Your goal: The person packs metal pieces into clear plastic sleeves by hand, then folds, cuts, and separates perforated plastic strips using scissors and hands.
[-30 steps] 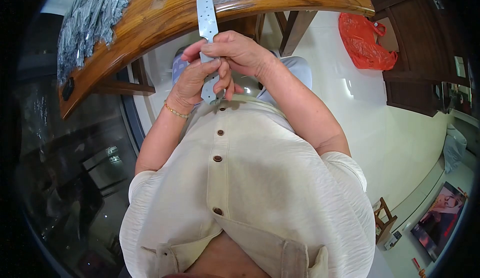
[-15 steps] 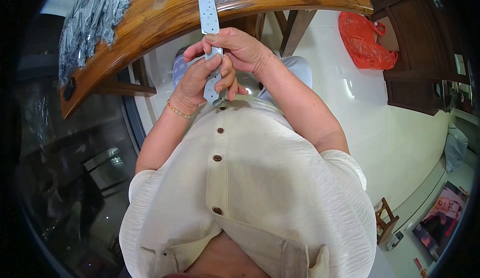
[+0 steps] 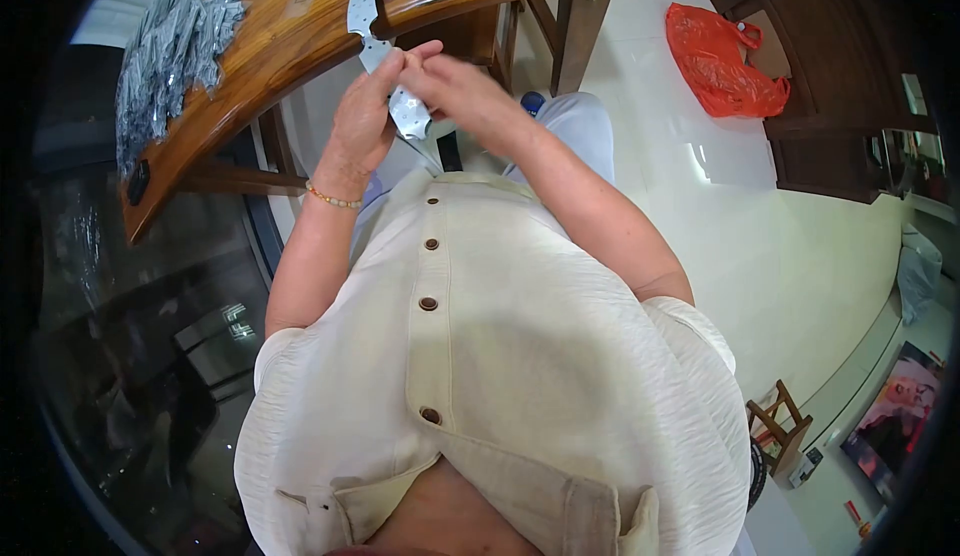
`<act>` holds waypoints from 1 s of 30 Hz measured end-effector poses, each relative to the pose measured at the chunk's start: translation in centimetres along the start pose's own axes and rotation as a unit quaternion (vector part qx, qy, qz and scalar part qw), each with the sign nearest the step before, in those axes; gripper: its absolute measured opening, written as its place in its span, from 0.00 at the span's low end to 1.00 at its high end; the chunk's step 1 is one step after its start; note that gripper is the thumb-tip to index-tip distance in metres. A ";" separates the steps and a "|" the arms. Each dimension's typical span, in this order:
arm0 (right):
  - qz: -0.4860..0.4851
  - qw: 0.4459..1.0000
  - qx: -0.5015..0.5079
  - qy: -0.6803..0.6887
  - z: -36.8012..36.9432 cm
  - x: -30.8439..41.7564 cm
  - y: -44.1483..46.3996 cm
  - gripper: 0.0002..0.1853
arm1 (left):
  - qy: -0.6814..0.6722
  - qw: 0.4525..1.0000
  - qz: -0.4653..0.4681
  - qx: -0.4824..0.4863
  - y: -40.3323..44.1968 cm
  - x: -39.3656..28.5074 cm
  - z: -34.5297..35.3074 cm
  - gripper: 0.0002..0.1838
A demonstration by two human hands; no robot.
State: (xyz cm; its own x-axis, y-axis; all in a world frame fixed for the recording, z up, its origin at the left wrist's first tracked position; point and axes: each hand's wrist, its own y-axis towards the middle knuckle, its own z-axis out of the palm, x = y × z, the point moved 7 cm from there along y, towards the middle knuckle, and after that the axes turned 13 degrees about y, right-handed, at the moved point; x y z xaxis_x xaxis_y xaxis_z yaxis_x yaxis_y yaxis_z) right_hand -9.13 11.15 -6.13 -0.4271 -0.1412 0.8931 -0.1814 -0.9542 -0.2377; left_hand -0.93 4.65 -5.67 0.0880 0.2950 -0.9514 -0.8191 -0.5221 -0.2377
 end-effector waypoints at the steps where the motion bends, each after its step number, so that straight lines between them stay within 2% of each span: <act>1: 0.007 0.999 0.030 0.039 0.9 -0.5 -0.4 0.20 | 0.019 1.000 0.017 0.001 0.1 -0.2 0.0 0.19; 4: 0.064 0.988 0.129 0.051 1.5 -1.8 -0.9 0.19 | 0.048 0.998 0.047 0.002 0.0 -0.8 0.2 0.20; 8: 0.123 0.974 0.169 0.089 0.9 -4.1 -0.9 0.18 | 0.027 0.999 0.036 0.006 -0.5 -1.3 0.8 0.20; 12: 0.108 0.968 0.128 0.186 1.5 -2.9 -2.1 0.21 | -0.059 0.997 0.053 -0.006 -0.4 -1.3 1.7 0.21; 14: 0.144 0.955 0.146 0.214 0.8 -4.1 -1.4 0.24 | -0.069 0.997 0.038 0.018 -0.2 -1.4 2.0 0.19; 17: 0.093 0.945 0.159 0.271 1.1 -3.0 -2.1 0.20 | -0.088 0.994 0.042 0.057 0.3 -1.7 2.2 0.17; 23: 0.141 0.955 0.152 0.213 0.1 -5.1 -1.2 0.19 | -0.116 0.988 0.048 0.089 1.4 -1.5 2.3 0.14; 25: 0.128 0.958 0.147 0.211 0.2 -4.6 -1.7 0.11 | -0.134 0.985 0.048 0.100 1.6 -1.6 2.3 0.13; 27: 0.121 0.960 0.139 0.211 0.3 -4.4 -2.0 0.12 | -0.157 0.978 0.052 0.125 1.4 -1.8 2.7 0.13; 30: 0.115 0.959 0.149 0.214 0.6 -4.2 -2.3 0.12 | -0.082 0.997 0.000 0.001 0.2 -1.8 2.2 0.15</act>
State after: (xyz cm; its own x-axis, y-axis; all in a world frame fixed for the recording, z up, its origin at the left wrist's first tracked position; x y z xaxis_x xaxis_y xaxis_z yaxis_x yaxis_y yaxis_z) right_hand -6.42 13.83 -9.10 -0.7616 -0.2967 0.5761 0.1946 -0.9527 -0.2334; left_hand -2.50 5.75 -3.55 -0.0066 0.4224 -0.9064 -0.8204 -0.5205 -0.2366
